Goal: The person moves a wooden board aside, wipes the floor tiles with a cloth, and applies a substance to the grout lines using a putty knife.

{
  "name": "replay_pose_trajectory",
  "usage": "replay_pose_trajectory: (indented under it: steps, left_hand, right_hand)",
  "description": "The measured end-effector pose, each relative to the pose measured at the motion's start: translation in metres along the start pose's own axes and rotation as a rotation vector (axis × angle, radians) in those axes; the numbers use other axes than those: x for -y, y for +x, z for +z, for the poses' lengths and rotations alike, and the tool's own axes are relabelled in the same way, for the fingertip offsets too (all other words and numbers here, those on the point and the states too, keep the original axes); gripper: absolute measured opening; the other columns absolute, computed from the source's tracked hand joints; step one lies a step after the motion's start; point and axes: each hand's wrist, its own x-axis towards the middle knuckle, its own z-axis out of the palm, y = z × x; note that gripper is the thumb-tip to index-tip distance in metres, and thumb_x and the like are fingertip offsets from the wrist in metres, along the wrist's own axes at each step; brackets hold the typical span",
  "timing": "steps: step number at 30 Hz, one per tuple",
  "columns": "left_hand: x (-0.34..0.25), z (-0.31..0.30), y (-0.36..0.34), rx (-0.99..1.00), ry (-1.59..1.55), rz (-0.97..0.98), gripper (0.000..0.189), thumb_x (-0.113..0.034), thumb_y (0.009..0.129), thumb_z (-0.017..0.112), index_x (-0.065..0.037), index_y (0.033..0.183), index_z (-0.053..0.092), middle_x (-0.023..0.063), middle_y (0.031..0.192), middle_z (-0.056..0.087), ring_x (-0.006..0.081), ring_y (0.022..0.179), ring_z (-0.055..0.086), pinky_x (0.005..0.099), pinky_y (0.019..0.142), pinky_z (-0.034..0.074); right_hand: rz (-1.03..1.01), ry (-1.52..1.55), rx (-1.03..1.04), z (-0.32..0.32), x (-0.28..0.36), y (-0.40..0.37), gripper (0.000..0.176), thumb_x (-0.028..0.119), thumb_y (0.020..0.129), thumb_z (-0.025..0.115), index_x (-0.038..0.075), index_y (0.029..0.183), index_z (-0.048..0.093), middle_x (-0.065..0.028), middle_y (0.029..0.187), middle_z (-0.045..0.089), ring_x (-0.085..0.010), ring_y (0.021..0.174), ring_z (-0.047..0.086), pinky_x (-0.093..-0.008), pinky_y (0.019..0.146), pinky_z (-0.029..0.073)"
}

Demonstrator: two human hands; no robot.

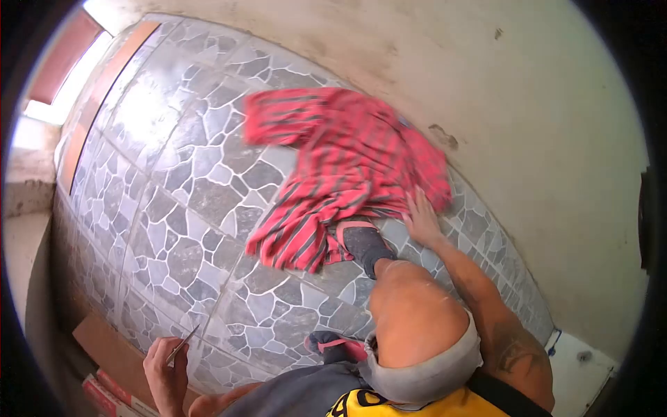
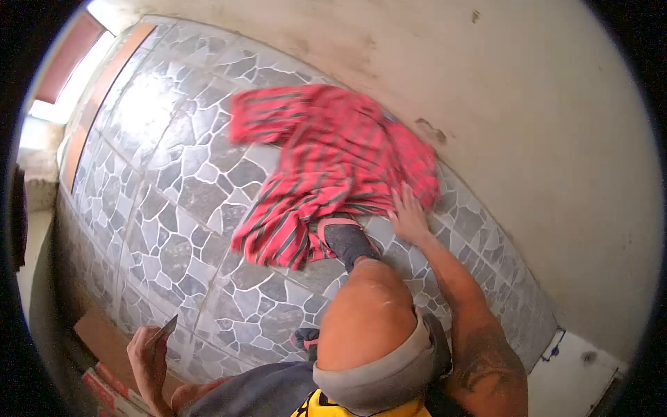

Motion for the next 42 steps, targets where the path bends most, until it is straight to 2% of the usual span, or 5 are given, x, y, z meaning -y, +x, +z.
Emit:
replay_pose_trajectory:
  steps: [7, 24, 28, 35, 42]
  left_hand:
    - [0.014, 0.004, -0.020, -0.023, 0.009, -0.120, 0.011, 0.005, 0.078, 0.069, 0.002, 0.087, 0.063, 0.0141, 0.078, 0.062, 0.0297, 0.068, 0.061, 0.0358, 0.062, 0.047]
    - [-0.025, 0.008, 0.001, -0.233, -0.387, -0.719, 0.007, 0.000, 0.093, 0.058, 0.004, 0.096, 0.064, 0.0096, 0.089, 0.060, 0.0190, 0.081, 0.058, 0.0325, 0.075, 0.045]
    - [-0.015, 0.012, -0.005, -0.267, -0.266, -0.824, 0.008, -0.002, 0.093, 0.061, 0.005, 0.095, 0.063, 0.0066, 0.081, 0.059, 0.0147, 0.076, 0.055, 0.0291, 0.071, 0.045]
    - [-0.015, 0.048, -0.060, -0.266, -0.172, -0.862, 0.005, -0.001, 0.091, 0.061, 0.004, 0.092, 0.062, 0.0087, 0.075, 0.058, 0.0149, 0.073, 0.055, 0.0291, 0.069, 0.045]
    - [-0.040, 0.057, -0.085, -0.319, -0.296, -1.012, 0.006, 0.003, 0.090, 0.060, 0.006, 0.094, 0.062, 0.0059, 0.079, 0.058, 0.0122, 0.075, 0.052, 0.0266, 0.069, 0.045]
  right_hand:
    - [0.107, 0.200, 0.014, -0.026, -0.007, 0.026, 0.068, 0.029, 0.091, 0.061, -0.006, 0.145, 0.040, -0.0357, 0.150, 0.032, -0.0512, 0.141, 0.031, -0.0580, 0.115, 0.028]
    - [-0.777, -0.084, -0.396, 0.035, 0.304, 0.619, 0.067, 0.049, 0.094, 0.046, -0.002, 0.137, 0.053, -0.0312, 0.144, 0.046, -0.0438, 0.139, 0.039, -0.0560, 0.117, 0.026]
    - [-0.823, -0.223, -0.409, 0.036, 0.273, 0.592, 0.077, 0.048, 0.091, 0.057, -0.002, 0.147, 0.041, -0.0307, 0.153, 0.036, -0.0403, 0.146, 0.032, -0.0513, 0.121, 0.023]
    - [-0.337, 0.284, 0.736, -0.042, 0.075, 0.266, 0.074, 0.026, 0.090, 0.060, -0.012, 0.145, 0.031, -0.0387, 0.158, 0.009, -0.0536, 0.147, 0.015, -0.0560, 0.120, 0.020]
    - [-0.810, 0.133, -0.065, 0.028, 0.234, 0.528, 0.060, 0.033, 0.095, 0.051, -0.012, 0.136, 0.048, -0.0381, 0.150, 0.033, -0.0519, 0.142, 0.029, -0.0567, 0.120, 0.022]
